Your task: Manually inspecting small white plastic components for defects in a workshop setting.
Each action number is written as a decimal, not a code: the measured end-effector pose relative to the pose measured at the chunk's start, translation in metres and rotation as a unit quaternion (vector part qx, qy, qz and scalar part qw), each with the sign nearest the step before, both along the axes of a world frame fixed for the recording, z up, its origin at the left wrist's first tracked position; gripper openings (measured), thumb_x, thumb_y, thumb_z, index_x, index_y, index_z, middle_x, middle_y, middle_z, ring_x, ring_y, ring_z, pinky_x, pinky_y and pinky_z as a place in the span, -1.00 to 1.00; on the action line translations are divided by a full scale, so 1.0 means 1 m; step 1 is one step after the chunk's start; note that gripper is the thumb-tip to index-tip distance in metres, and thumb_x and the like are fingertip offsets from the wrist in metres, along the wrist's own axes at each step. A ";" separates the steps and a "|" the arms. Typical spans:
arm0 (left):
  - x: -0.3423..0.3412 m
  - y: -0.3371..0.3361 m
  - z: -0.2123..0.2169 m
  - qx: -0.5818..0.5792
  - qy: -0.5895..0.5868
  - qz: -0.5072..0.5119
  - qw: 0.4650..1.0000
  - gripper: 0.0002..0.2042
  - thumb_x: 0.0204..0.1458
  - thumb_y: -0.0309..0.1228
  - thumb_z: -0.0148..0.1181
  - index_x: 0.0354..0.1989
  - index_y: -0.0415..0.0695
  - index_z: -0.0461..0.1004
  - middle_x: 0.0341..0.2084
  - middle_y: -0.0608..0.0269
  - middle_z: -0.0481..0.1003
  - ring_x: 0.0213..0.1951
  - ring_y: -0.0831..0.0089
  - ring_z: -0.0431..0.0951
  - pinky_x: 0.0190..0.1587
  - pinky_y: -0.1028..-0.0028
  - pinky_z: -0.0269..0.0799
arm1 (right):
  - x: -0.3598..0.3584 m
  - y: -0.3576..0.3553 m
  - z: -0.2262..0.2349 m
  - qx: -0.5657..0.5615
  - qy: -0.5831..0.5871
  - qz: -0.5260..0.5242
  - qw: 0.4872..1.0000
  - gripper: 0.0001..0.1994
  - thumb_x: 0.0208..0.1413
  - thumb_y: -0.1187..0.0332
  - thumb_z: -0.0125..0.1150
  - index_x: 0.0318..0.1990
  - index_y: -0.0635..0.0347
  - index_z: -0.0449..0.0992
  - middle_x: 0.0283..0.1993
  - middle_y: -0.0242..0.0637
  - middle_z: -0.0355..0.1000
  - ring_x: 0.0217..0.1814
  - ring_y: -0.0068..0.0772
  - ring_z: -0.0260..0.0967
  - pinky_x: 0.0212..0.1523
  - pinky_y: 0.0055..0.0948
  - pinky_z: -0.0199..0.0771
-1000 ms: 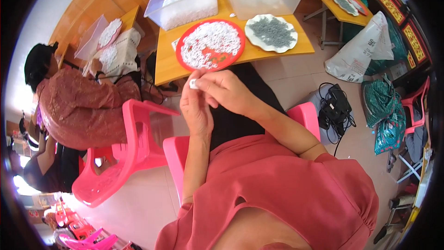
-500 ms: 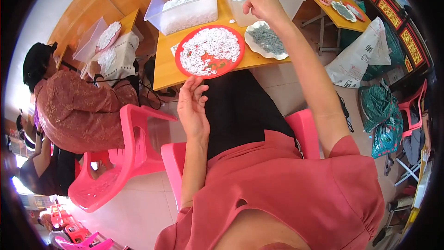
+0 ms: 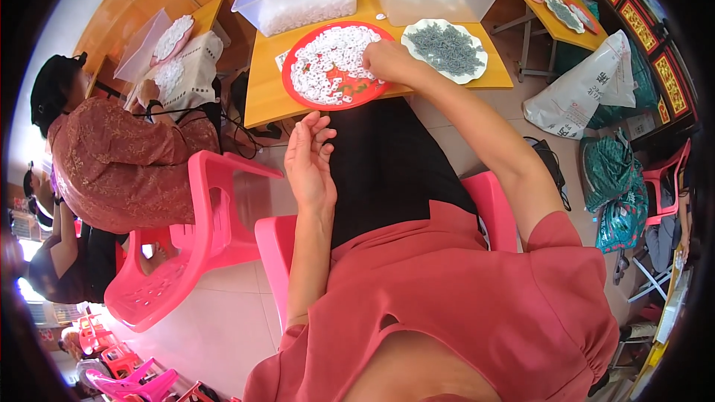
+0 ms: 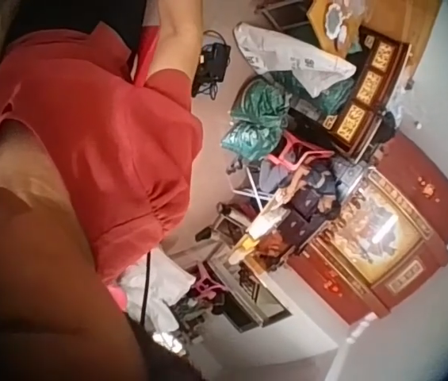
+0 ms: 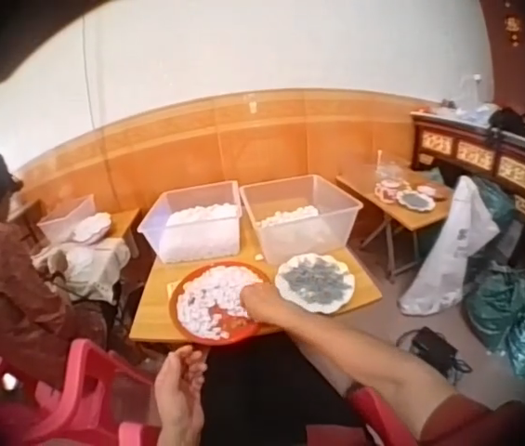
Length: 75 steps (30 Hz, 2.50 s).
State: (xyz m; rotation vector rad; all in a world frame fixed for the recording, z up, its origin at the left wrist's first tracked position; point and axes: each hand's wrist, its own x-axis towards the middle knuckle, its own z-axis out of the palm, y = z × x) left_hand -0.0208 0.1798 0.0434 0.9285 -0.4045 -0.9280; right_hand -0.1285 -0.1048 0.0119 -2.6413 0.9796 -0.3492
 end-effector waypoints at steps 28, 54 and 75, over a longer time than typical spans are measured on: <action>-0.002 -0.002 -0.008 0.034 0.036 -0.020 0.999 -0.66 0.45 -0.16 0.05 0.08 -0.19 0.56 -0.14 0.26 0.65 -0.21 0.58 0.60 -0.18 0.57 0.41 | -0.003 -0.005 0.011 -0.031 0.060 -0.076 0.995 -0.86 -0.06 0.37 0.47 -0.32 0.16 0.70 -0.25 -0.09 0.67 -0.11 -0.03 0.64 -0.08 -0.11 0.60; 0.002 0.002 -0.006 0.046 0.023 -0.012 0.999 -0.67 0.44 -0.17 0.07 0.07 -0.17 0.57 -0.15 0.28 0.65 -0.21 0.58 0.60 -0.17 0.58 0.41 | -0.007 0.013 0.021 0.020 0.136 0.032 0.990 -0.66 -0.04 0.27 0.42 -0.14 0.31 0.69 -0.11 0.07 0.65 0.00 0.06 0.63 0.01 -0.06 0.65; 0.002 -0.137 -0.042 0.085 -0.235 -0.004 0.968 -0.80 0.22 -0.53 0.32 -0.02 -0.33 0.64 -0.23 0.17 0.67 -0.30 0.51 0.65 -0.26 0.57 0.58 | -0.033 0.041 0.013 0.561 -0.399 -0.055 0.724 -0.80 0.18 0.31 0.41 -0.30 0.30 0.67 -0.41 -0.32 0.62 -0.55 -0.69 0.35 -0.55 -0.63 0.28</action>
